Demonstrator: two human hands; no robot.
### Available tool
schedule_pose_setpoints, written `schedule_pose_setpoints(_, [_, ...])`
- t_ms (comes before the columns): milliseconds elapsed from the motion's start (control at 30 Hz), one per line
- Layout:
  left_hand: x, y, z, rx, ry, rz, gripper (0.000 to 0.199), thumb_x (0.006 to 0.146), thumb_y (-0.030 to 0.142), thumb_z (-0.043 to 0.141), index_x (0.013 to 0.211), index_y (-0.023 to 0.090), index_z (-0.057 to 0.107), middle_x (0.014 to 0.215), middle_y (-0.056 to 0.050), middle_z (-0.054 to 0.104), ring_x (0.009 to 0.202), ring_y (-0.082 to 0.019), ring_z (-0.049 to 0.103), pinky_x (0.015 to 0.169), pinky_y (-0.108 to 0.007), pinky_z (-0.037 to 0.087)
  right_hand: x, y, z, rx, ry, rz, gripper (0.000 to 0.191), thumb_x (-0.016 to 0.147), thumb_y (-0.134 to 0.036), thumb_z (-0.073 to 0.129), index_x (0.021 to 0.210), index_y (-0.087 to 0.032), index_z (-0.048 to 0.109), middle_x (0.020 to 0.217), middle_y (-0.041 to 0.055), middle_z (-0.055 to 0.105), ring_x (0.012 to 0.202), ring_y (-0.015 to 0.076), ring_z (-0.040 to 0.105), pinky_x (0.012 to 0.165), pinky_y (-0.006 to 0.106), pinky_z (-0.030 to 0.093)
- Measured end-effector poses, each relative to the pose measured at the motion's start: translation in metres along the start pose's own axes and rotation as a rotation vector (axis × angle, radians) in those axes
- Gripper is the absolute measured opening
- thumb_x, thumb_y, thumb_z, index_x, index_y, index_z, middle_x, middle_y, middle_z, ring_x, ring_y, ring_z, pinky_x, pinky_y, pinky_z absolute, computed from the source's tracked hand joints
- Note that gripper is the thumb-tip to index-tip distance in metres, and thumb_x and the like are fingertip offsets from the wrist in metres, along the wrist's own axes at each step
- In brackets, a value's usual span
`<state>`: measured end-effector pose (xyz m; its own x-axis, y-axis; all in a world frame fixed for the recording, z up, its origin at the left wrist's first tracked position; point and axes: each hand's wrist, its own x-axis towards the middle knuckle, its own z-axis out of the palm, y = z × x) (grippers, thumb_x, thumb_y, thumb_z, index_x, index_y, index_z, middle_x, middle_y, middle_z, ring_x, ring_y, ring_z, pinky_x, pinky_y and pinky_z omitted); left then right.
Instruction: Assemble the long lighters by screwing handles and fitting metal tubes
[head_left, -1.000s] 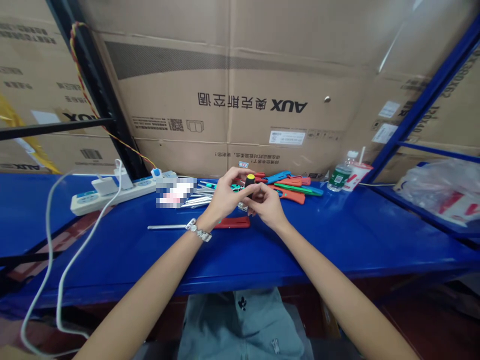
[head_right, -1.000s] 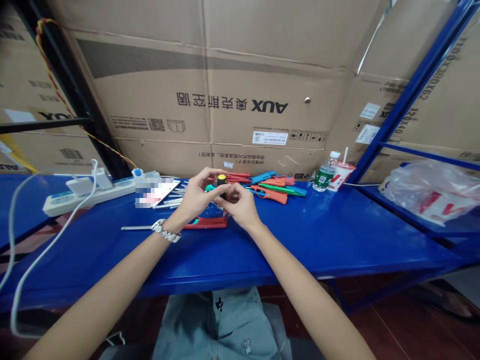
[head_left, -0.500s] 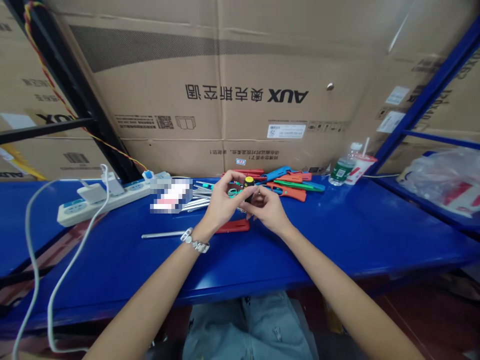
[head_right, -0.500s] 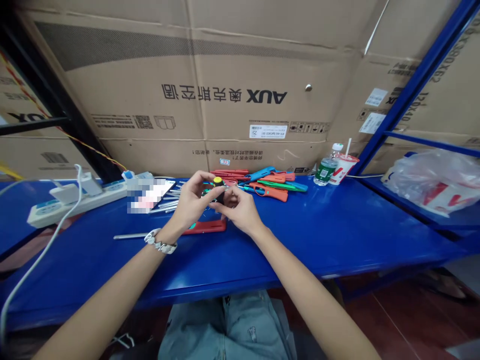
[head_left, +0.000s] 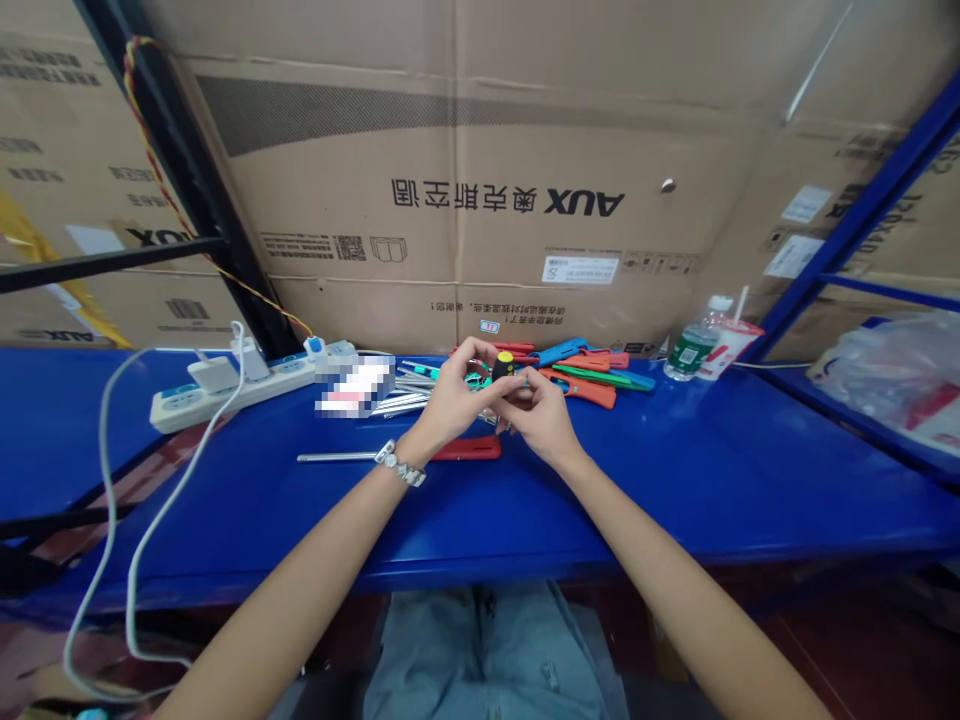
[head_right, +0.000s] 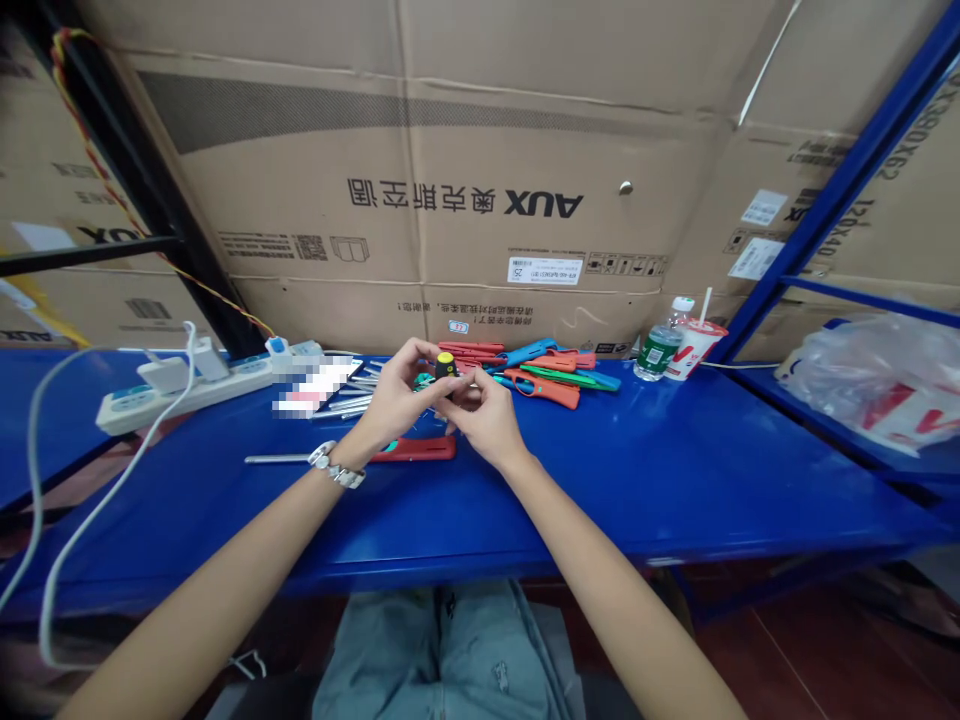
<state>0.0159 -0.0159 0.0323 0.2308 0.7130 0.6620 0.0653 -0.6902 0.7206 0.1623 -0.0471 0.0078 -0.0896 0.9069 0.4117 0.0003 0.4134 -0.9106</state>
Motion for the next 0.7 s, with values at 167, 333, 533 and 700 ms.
schedule_pose_setpoints(167, [0.001, 0.007, -0.008, 0.178, -0.092, 0.167, 0.029, 0.092, 0.039, 0.066, 0.115, 0.022, 0.063, 0.102, -0.005, 0.060, 0.096, -0.019, 0.059, 0.088, -0.035, 0.049, 0.003, -0.003, -0.007, -0.049, -0.121, -0.008, 0.038, 0.081, -0.056, 0.073, 0.084, -0.021, 0.058, 0.073, 0.0024, 0.070, 0.054, 0.0168, 0.065, 0.043, 0.026, 0.045])
schedule_pose_setpoints(333, [-0.003, 0.012, -0.011, 0.186, -0.150, 0.187, 0.033, 0.105, 0.036, 0.039, 0.125, 0.023, 0.062, 0.117, -0.009, 0.062, 0.113, -0.021, 0.058, 0.099, -0.039, 0.046, 0.001, -0.009, -0.014, -0.171, -0.236, -0.089, 0.028, 0.093, -0.048, 0.061, 0.093, -0.019, 0.062, 0.085, 0.0054, 0.072, 0.059, 0.0170, 0.067, 0.051, 0.029, 0.051])
schedule_pose_setpoints(533, [-0.006, 0.001, -0.005, 0.085, -0.010, 0.050, 0.022, 0.091, 0.041, 0.067, 0.098, 0.021, 0.063, 0.095, -0.004, 0.066, 0.084, -0.017, 0.061, 0.077, -0.032, 0.050, 0.001, 0.004, 0.000, -0.195, -0.056, -0.120, 0.031, 0.082, -0.046, 0.076, 0.089, -0.022, 0.058, 0.070, 0.0000, 0.067, 0.053, 0.0168, 0.063, 0.053, 0.031, 0.052])
schedule_pose_setpoints(700, [-0.005, 0.006, -0.004, 0.057, -0.025, 0.068, 0.028, 0.094, 0.047, 0.061, 0.105, 0.022, 0.064, 0.105, -0.007, 0.067, 0.095, -0.020, 0.062, 0.086, -0.035, 0.050, 0.003, 0.005, 0.003, -0.075, 0.019, -0.063, 0.044, 0.069, -0.051, 0.084, 0.076, -0.023, 0.051, 0.064, -0.0020, 0.064, 0.051, 0.0162, 0.062, 0.049, 0.029, 0.051])
